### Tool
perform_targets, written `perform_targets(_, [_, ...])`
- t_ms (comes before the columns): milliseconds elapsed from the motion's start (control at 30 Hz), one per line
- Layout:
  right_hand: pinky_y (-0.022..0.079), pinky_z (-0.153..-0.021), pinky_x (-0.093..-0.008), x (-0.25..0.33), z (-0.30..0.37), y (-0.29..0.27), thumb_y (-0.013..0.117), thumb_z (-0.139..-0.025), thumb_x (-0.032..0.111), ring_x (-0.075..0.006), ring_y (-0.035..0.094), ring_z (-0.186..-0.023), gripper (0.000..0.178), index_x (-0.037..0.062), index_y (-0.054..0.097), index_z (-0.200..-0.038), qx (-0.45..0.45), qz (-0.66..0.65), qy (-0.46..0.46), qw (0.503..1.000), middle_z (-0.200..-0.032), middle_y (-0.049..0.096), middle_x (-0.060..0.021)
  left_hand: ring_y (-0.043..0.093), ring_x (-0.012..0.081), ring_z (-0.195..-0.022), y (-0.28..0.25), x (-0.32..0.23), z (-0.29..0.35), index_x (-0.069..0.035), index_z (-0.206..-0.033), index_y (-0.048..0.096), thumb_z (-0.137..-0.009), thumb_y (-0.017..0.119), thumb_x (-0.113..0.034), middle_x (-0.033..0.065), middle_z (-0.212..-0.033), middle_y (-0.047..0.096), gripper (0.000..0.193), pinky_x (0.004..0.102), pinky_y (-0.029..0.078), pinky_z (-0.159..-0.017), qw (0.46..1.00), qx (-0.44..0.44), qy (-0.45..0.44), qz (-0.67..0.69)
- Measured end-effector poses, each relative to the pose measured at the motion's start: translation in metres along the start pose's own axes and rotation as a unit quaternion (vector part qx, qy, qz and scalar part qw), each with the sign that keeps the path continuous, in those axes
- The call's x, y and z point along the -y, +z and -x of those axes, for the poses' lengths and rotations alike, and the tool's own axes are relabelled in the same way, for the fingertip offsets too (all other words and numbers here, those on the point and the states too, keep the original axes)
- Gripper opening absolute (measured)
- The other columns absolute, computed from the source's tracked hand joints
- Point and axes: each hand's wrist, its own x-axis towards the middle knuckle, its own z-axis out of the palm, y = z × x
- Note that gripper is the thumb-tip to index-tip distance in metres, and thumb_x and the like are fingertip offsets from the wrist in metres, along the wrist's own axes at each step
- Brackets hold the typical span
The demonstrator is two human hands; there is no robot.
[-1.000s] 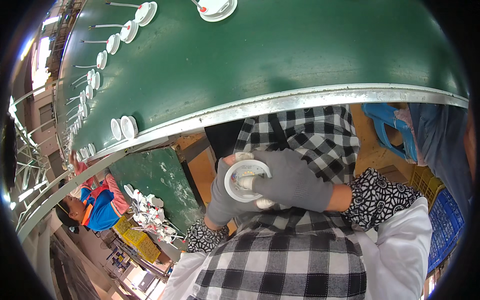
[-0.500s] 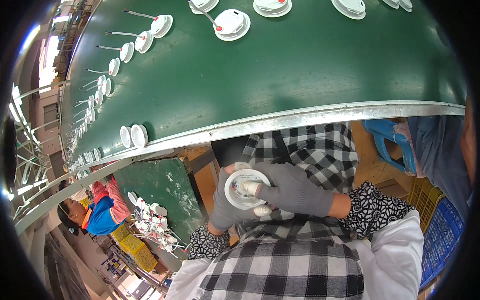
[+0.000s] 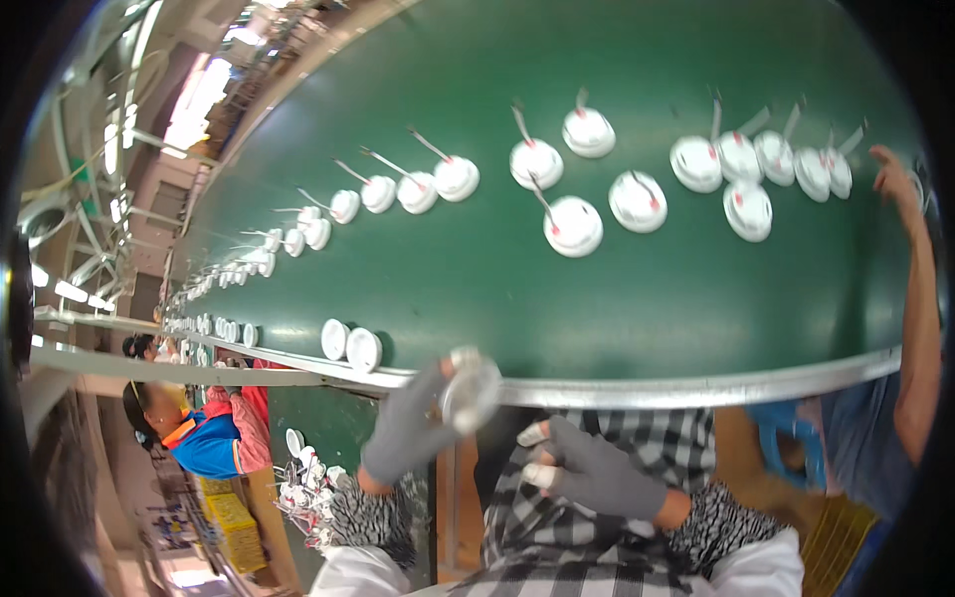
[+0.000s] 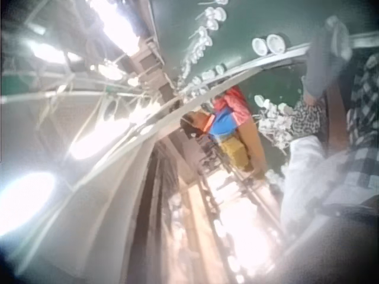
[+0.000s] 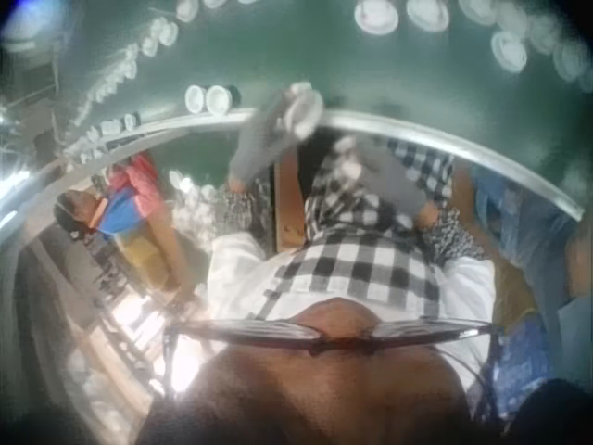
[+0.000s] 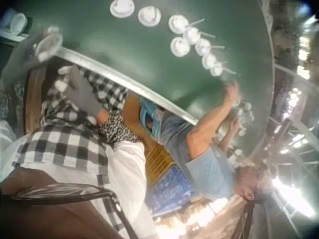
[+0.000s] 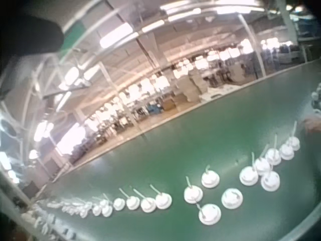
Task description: The person assembles LED lights by picking up LED circuit boards and plastic casings, threading the attached wires through the casings, pressing the boards into the housings, and placing the assembled lights onto the conveyor belt.
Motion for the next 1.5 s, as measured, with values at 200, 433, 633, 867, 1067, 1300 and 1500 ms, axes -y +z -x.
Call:
perform_targets(200, [0.047, -0.058, -0.0221, 0.013, 0.006, 0.012, 0.059, -0.09, 0.016, -0.0067, 0.058, -0.064, 0.022, 0.0004, 0.057, -0.105, -0.052, 0.075, 0.013, 0.996, -0.08, 0.06, -0.0038, 0.051, 0.0371, -0.108, 0.008, 0.115, -0.126, -0.006, -0.121, 0.051, -0.083, 0.06, -0.019, 0.0196, -0.109, 0.052, 0.041, 0.0508, 0.038, -0.098, 0.894, -0.182, 0.096, -0.397])
perform_targets(433, [0.043, -0.054, -0.024, 0.008, 0.006, 0.011, 0.056, -0.089, 0.012, -0.0102, 0.052, -0.056, 0.013, -0.0008, 0.056, -0.092, -0.126, 0.058, 0.022, 0.99, -0.07, 0.053, -0.0049, 0.053, 0.0342, -0.112, 0.031, 0.058, -0.19, 0.0, -0.106, 0.057, -0.078, 0.054, -0.012, 0.0191, -0.111, 0.055, 0.03, 0.0442, 0.039, -0.103, 0.811, -0.276, 0.222, -0.466])
perform_targets(633, [0.042, -0.052, -0.0226, 0.007, 0.003, -0.004, 0.054, -0.091, 0.013, -0.0088, 0.047, -0.053, 0.013, 0.0, 0.055, -0.092, -0.132, 0.068, 0.026, 0.989, -0.068, 0.05, -0.0031, 0.057, 0.0248, -0.087, -0.05, 0.061, 0.055, -0.011, -0.096, 0.064, -0.074, 0.066, -0.017, 0.0045, -0.093, 0.058, 0.022, 0.0407, 0.048, -0.078, 0.905, -0.247, -0.012, -0.345])
perform_targets(867, [0.041, -0.051, -0.0218, 0.019, -0.027, 0.028, 0.054, -0.091, 0.013, -0.0079, 0.049, -0.054, 0.012, 0.0007, 0.054, -0.091, -0.038, 0.117, 0.053, 0.991, -0.067, 0.051, -0.0021, 0.056, 0.0273, -0.099, -0.111, 0.174, 0.27, -0.011, -0.083, 0.069, -0.076, 0.069, -0.032, 0.0092, -0.095, 0.065, 0.022, 0.0412, 0.041, -0.081, 0.692, -0.184, -0.534, -0.45])
perform_targets(1067, [0.043, -0.053, -0.0225, 0.029, -0.038, 0.066, 0.056, -0.09, 0.011, -0.0082, 0.052, -0.06, 0.011, -0.0007, 0.055, -0.09, 0.037, 0.141, 0.056, 0.988, -0.077, 0.055, -0.0041, 0.058, 0.0252, -0.092, -0.077, 0.19, 0.302, -0.008, -0.084, 0.073, -0.077, 0.066, -0.033, 0.0085, -0.092, 0.067, 0.027, 0.0416, 0.041, -0.078, 0.681, -0.019, -0.54, -0.494])
perform_targets(1300, [0.042, -0.058, -0.0217, 0.028, -0.054, 0.06, 0.062, -0.087, 0.013, -0.0057, 0.052, -0.064, 0.018, 0.0023, 0.059, -0.101, 0.087, 0.198, 0.038, 0.975, -0.075, 0.054, 0.0008, 0.058, 0.0133, -0.07, -0.074, 0.066, 0.231, -0.005, -0.089, 0.067, -0.088, 0.062, -0.022, 0.0019, -0.082, 0.063, 0.018, 0.0319, 0.043, -0.064, 0.823, -0.389, -0.41, -0.051])
perform_targets(1500, [0.048, -0.071, -0.0253, 0.004, -0.093, 0.071, 0.044, -0.101, 0.032, -0.0122, 0.056, -0.081, 0.039, 0.0023, 0.045, -0.126, 0.229, -0.143, 0.013, 0.963, -0.095, 0.054, -0.0058, 0.055, 0.0072, -0.077, 0.028, 0.0, 0.143, -0.002, -0.107, 0.063, -0.095, 0.054, -0.018, 0.0055, -0.094, 0.064, 0.021, 0.0199, 0.04, -0.066, 0.796, -0.221, -0.217, 0.52])
